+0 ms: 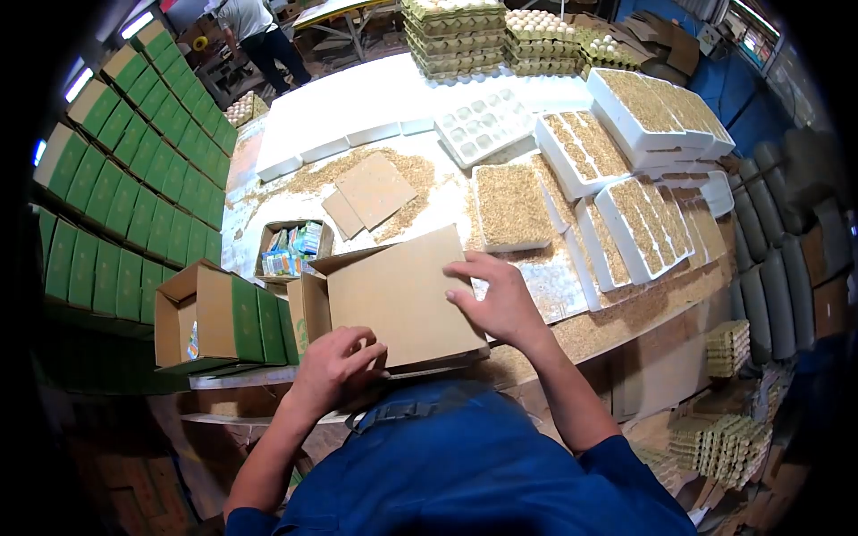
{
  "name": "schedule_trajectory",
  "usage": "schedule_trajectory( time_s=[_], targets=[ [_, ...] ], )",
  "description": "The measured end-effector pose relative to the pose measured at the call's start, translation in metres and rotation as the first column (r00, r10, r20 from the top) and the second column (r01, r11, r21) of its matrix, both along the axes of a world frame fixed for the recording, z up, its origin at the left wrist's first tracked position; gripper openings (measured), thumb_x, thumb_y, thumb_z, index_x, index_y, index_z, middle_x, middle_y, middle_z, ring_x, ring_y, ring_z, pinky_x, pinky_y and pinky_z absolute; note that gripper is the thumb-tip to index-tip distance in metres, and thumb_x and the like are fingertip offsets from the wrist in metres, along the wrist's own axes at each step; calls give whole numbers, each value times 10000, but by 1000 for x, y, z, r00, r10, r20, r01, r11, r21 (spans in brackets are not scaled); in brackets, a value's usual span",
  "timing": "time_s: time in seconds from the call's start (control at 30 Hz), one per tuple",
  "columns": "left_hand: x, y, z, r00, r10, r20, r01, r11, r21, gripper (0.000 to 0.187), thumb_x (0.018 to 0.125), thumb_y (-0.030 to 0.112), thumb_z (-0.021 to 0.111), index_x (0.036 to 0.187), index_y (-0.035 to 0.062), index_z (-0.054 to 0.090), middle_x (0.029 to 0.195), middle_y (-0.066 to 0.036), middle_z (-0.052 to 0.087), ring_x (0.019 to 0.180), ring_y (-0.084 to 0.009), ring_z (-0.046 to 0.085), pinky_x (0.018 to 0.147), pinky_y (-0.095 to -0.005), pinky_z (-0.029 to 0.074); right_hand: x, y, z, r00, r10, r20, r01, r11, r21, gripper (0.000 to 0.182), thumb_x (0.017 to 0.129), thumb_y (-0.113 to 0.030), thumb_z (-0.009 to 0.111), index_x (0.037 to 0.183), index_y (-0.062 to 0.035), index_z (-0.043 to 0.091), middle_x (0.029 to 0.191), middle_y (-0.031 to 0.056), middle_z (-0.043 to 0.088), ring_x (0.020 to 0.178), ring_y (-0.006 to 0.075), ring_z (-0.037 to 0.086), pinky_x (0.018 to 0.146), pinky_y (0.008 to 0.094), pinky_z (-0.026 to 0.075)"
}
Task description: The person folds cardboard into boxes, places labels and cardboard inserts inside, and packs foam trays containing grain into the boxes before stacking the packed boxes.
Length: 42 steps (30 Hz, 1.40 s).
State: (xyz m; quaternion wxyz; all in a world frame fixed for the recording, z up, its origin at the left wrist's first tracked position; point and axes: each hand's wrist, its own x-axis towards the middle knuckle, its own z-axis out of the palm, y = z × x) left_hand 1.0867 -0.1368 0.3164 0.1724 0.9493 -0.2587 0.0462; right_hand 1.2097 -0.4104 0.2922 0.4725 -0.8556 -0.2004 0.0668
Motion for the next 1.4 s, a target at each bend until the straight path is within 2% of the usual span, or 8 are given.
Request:
schedule_trajectory(
  time_s=[0.2,0.4,0.8,0.87,0.93,0.97,1.07,1.4],
  targets=[
    [17,3,-8,983,82,-163,-92,994,-52,587,793,384,775,1328,202,615,1417,-193,475,1268,-388,507,1037,-460,449,-23,24,-11,852,306,425,-70,871,-487,388,826,-239,716,1172,-85,630,1131,159,611,1356,405,373,1107,537,294],
    [51,-5,-37,949,-29,-315,90,979,182,771,775,409,787,1465,311,458,1583,-173,263,1452,-393,277,1108,-602,334,-31,38,-4,914,221,340,-25,868,-496,458,798,-217,758,1216,-87,626,1432,206,437,1404,427,311,1138,557,254],
    [67,2,-58,968,-2,-251,75,956,282,740,752,270,801,1426,251,497,1514,-162,377,1428,-358,330,1090,-582,380,-26,42,-27,994,-96,50,95,995,15,466,799,-10,663,1263,-40,626,1537,217,367,1400,386,407,1151,410,342],
    [83,21,-36,840,-237,-489,199,971,-129,557,793,171,763,1328,179,607,1350,-130,572,1289,-297,517,1048,-461,456,-22,39,-27,995,-90,30,89,996,32,457,794,0,652,1249,-36,633,1532,223,374,1394,389,416,1149,406,342],
    [91,45,5,916,-106,-386,-140,818,-557,320,830,46,699,1149,69,712,1089,-93,719,957,-217,680,912,-315,530,-18,39,-28,995,-94,19,93,995,45,448,790,10,641,1235,-33,641,1527,229,380,1389,392,424,1147,401,341],
    [102,65,21,810,50,-585,-444,703,-555,274,888,2,594,1104,86,741,1037,-99,738,966,-185,693,869,-311,551,-19,38,-29,996,-84,43,82,996,43,431,785,22,625,1212,-31,651,1524,237,382,1392,396,420,1148,402,337],
    [158,156,-65,715,627,-309,-693,581,-427,230,882,33,616,1074,33,741,1003,-158,741,912,-221,713,784,-326,551,-19,40,-31,996,-78,36,75,995,73,406,779,39,595,1172,-31,669,1519,250,385,1399,405,410,1148,405,329],
    [210,215,-208,379,901,-212,-913,402,76,482,742,302,835,1144,66,717,1135,-189,683,1040,-363,652,886,-454,521,-18,35,-38,995,-101,12,99,990,104,379,762,32,562,1116,-30,685,1501,279,398,1402,412,407,1140,423,331]
  ],
)
